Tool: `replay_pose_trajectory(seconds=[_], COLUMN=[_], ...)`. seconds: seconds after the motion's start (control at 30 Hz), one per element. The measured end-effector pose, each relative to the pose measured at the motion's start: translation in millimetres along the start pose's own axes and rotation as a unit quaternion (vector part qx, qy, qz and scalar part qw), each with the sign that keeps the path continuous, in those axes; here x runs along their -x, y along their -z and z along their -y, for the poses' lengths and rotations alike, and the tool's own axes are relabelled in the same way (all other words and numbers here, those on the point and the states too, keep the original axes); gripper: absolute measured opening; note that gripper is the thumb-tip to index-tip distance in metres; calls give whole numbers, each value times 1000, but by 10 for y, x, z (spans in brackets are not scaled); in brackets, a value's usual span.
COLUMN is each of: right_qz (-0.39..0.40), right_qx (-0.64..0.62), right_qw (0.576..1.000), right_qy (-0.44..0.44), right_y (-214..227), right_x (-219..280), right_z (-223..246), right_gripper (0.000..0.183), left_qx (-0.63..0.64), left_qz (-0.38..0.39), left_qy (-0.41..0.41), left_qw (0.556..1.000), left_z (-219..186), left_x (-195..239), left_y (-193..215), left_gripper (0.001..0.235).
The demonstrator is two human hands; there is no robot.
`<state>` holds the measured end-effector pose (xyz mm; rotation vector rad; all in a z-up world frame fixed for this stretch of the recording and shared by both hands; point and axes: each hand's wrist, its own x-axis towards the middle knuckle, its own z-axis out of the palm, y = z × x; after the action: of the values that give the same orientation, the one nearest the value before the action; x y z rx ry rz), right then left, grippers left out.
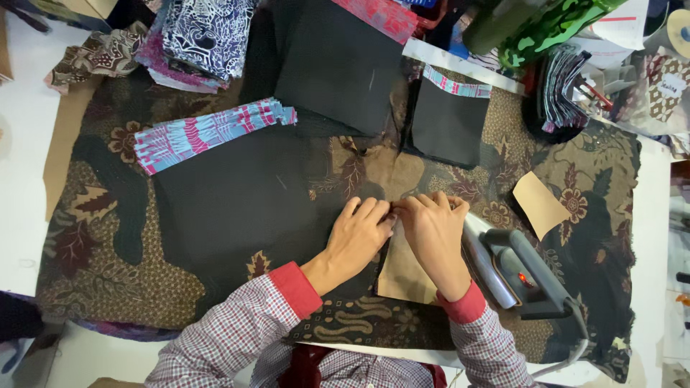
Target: The person irons small black fabric pieces on a patterned table using a handheld iron and a brown paper cover. They repeatedly place the paper over the fabric, press with the iron, remove the paper, and stack the finished pieces.
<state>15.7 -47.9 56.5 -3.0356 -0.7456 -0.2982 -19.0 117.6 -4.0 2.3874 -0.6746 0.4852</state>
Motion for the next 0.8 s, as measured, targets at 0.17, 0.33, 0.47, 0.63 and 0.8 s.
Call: replay_pose_trajectory(seconds=[0.17,0.33,0.47,0.63,0.8], right_qz=[1,-12,-8,-6,-6], right_qx=[-13,-27,-34,-39,-44], right_qw=[1000,1000,999,999,999], right_qy=[-6,-6,-13,-12,-17], right_y=[1,17,16,14,48], right_x=[20,45,53,55,73], right_z=[25,71,67,50,89], right_gripper=[9,12,11,12,13], left_qx=[37,44,39,15,-22], left_qz=[17,-1,-34,-28,-17], left_qy=[33,41,58,41,-23], left_qw=[999,998,997,999,999], left_z=[-4,-6,-18,-43,-59], left_x=[-5,-25,-29,5,29], left_y=[9,29,65,52,-10], left_gripper=[24,18,26,16,12])
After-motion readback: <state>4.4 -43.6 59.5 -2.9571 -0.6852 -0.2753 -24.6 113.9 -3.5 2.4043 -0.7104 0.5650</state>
